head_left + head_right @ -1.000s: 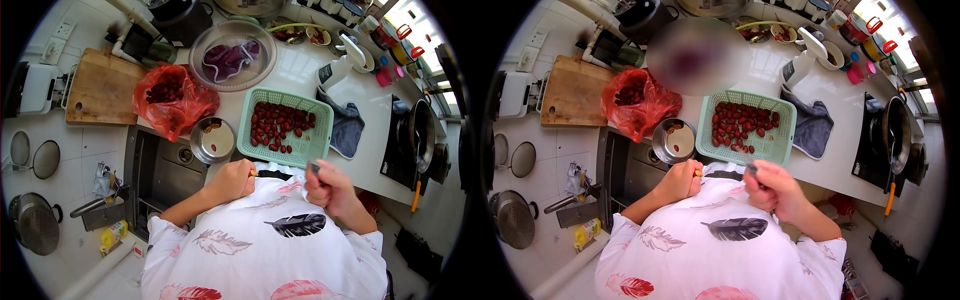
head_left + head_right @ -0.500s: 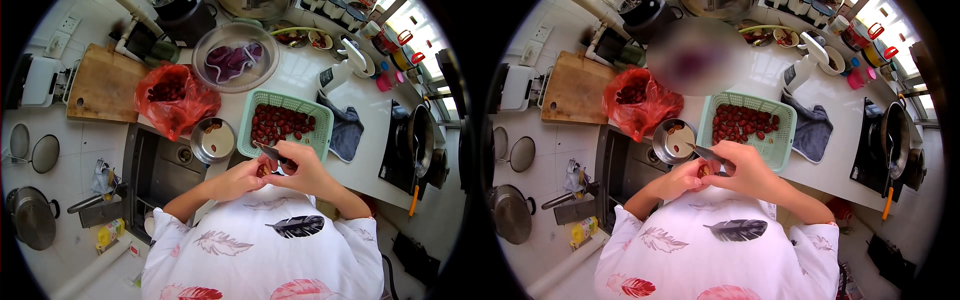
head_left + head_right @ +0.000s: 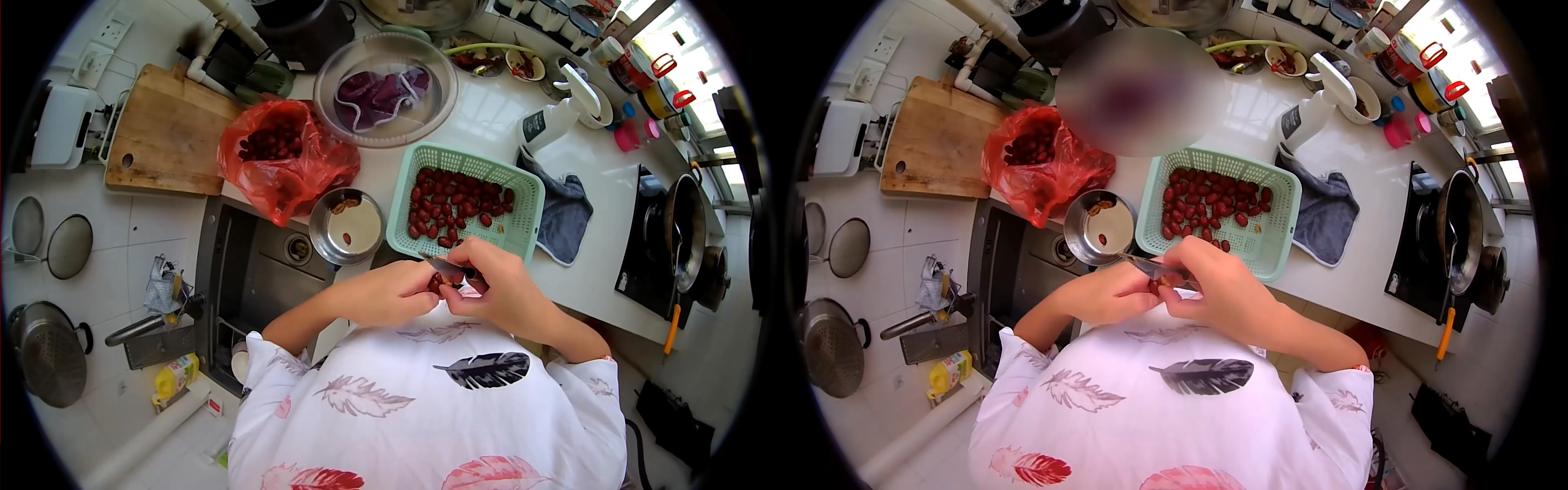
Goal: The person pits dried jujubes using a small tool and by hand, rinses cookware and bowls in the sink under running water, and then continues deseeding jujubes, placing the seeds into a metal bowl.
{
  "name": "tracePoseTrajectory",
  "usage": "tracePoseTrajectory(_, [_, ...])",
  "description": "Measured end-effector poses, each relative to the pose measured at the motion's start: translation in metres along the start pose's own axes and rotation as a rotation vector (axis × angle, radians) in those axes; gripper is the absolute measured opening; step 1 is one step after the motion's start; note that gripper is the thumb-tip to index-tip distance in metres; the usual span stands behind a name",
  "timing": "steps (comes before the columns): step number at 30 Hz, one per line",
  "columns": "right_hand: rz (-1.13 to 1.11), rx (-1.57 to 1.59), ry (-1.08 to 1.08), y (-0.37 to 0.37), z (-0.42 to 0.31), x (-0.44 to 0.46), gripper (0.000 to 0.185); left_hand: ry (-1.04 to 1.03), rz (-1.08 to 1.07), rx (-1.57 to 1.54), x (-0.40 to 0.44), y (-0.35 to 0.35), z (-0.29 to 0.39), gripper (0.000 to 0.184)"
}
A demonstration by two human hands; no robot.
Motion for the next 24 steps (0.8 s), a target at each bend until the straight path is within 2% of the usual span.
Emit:
tracePoseTrajectory(2, [0.077, -0.074, 0.077, 0.000, -0.001, 0.000, 0.026, 0.080, -0.042, 0.025, 0.000, -0.001, -0.004, 0.036])
tracePoseTrajectory(4, [0.156, -0.149, 0.151, 0.000, -0.004, -0.002, 0.027, -0.080, 0.099, 0.037, 0.003, 0.005, 0.000, 0.039])
tracePoseTrajectory(7, [0.235, -0.278, 0.280, -0.005, -0.007, -0.004, 0.036, -0.096, 0.133, -0.144, 0.005, 0.004, -0.003, 0.039])
tracePoseTrajectory(11, [0.186, -0.143, 0.180, -0.001, -0.002, -0.001, 0.034, -0.146, 0.145, -0.231, 0.005, 0.003, -0.008, 0.035])
tracePoseTrajectory(14, [0.236, -0.101, 0.059, 0.002, 0.008, -0.001, 0.031, -0.087, 0.221, -0.091, 0.002, 0.008, -0.007, 0.032])
tracePoseTrajectory(16, [0.195, -0.120, 0.007, -0.004, 0.015, -0.002, 0.025, -0.193, 0.380, 0.249, 0.001, 0.012, -0.009, 0.025])
tracePoseTrajectory(20, [0.193, -0.158, 0.044, -0.011, 0.016, -0.001, 0.023, -0.281, 0.507, 0.426, 0.001, 0.010, -0.013, 0.016])
tracePoseTrajectory(22, [0.227, -0.435, 0.133, -0.012, 0.012, -0.002, 0.024, -0.517, 0.571, 0.662, -0.002, 0.003, -0.004, 0.011])
tracePoseTrajectory(24, [0.216, -0.472, 0.130, -0.011, 0.013, -0.002, 0.025, -0.560, 0.615, 0.700, 0.000, 0.001, -0.008, 0.010])
Point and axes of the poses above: each hand's wrist, its own x-axis towards the middle knuckle, its own y-axis out of the back of the hand, z = x × y, the point moved 6 cm from there along x, towards the middle knuckle, and after that the axes turned 14 degrees about -x, right-handed, at the moved point
